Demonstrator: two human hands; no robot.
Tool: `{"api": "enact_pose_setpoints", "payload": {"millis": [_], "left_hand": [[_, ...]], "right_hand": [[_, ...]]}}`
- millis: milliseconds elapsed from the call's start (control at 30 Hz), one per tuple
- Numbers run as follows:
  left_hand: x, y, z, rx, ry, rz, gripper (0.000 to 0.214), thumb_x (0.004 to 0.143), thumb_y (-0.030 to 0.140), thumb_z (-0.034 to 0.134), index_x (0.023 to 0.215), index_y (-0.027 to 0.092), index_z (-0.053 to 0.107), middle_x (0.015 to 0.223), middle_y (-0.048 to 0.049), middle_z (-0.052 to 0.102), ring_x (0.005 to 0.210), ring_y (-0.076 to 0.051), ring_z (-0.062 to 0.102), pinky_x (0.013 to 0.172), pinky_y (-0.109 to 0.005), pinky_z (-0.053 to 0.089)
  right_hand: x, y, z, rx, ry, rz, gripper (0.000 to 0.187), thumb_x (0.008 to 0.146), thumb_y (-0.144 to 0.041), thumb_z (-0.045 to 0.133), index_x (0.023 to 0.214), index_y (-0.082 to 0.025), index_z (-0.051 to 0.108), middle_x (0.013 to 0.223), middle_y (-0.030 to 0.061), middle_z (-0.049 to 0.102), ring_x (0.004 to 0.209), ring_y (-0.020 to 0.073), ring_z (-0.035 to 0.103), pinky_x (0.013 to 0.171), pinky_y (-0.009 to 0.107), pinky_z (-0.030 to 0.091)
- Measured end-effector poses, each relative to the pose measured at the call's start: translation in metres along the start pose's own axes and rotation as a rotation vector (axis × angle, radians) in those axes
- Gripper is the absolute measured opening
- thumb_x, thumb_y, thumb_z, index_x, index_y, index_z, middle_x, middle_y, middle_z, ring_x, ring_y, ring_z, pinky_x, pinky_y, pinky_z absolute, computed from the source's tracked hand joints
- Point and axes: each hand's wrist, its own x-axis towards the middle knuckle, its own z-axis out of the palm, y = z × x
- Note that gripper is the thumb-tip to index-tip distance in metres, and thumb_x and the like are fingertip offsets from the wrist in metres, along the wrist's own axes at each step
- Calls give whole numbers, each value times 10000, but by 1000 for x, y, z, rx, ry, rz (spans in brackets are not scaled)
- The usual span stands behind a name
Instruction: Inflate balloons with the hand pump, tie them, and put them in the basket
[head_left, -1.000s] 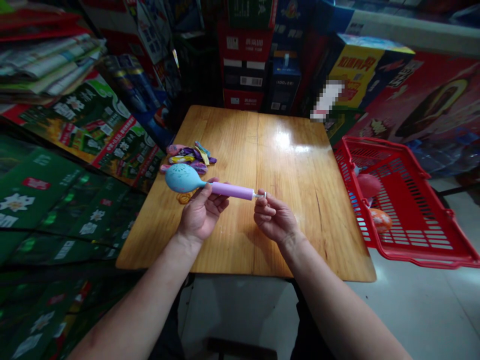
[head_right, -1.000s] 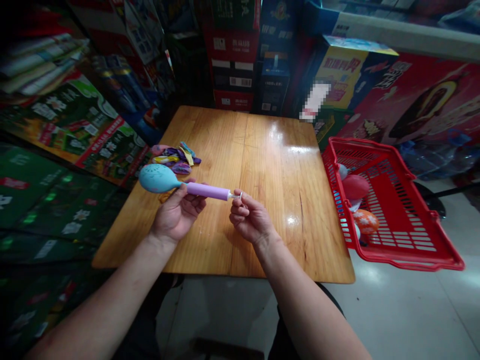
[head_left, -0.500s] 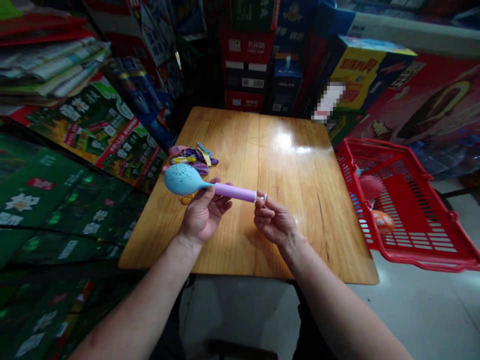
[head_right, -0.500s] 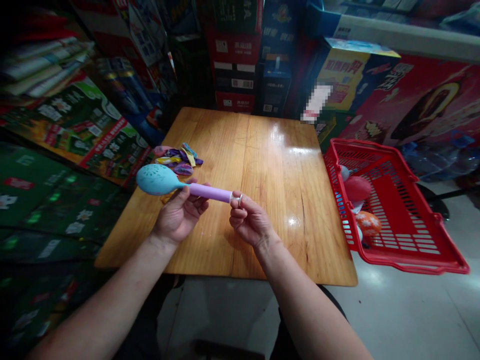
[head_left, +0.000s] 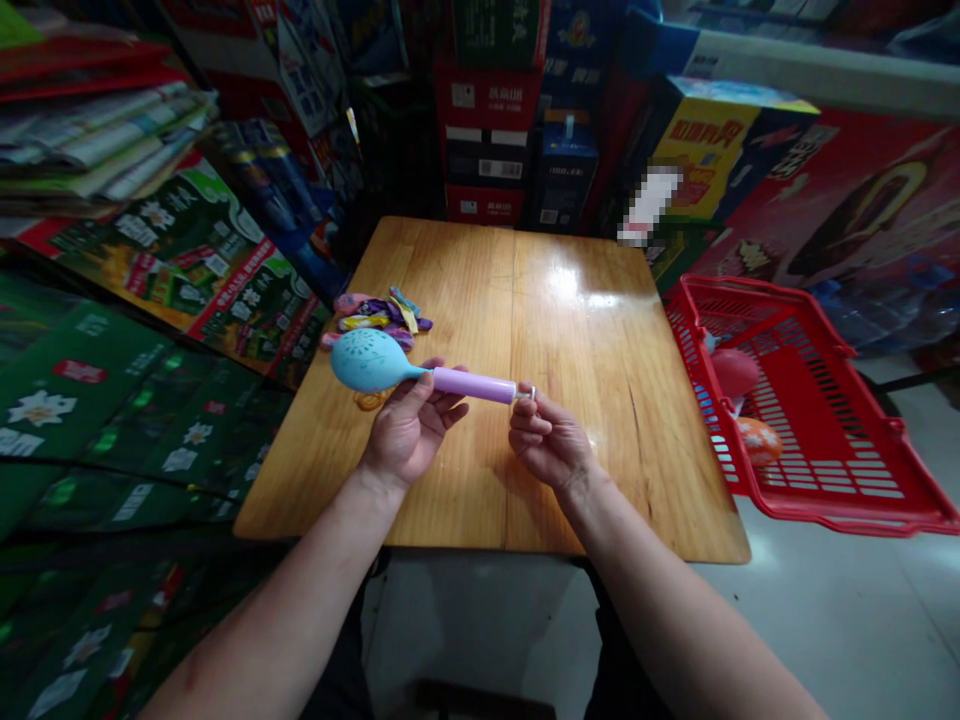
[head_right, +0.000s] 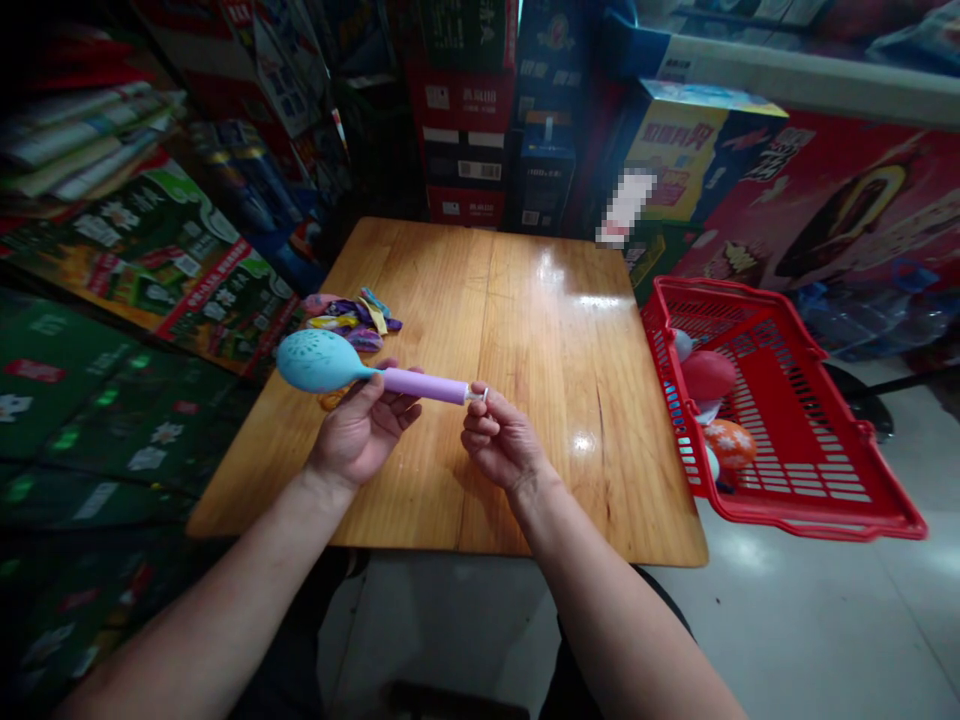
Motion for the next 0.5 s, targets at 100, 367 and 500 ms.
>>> {"api": "enact_pose_setpoints", "payload": {"millis": [100, 367, 500], "left_hand": [[6, -3, 4, -50, 23, -21, 258, 897, 292, 700, 1145, 222, 690, 1133, -105, 751, 930, -195, 726, 789, -307, 582], [11, 15, 4, -52, 68, 117, 268, 908, 312, 682, 1154, 207, 693, 1131, -103, 747, 965, -197, 712, 774, -292, 581], [2, 3, 8, -12, 5, 5, 298, 910, 295, 682, 1201, 231, 676, 1201, -116, 726, 1022, -235, 706, 780, -342, 590]], "right_hand": [[-2, -5, 0, 46, -22, -9, 70, 966, -126, 566, 995, -159, 620, 693, -51, 618, 450, 15, 392, 445, 109, 355], [-16, -33, 2, 13, -55, -94, 74, 922, -117, 634, 976, -167, 636, 660, -79, 605, 444, 4, 389, 442, 107, 324], [-13, -17, 0, 14, -51, -28, 178, 863, -135, 728, 1015, -153, 637, 742, -30, 666, 498, 18, 469, 483, 125, 389]]}}
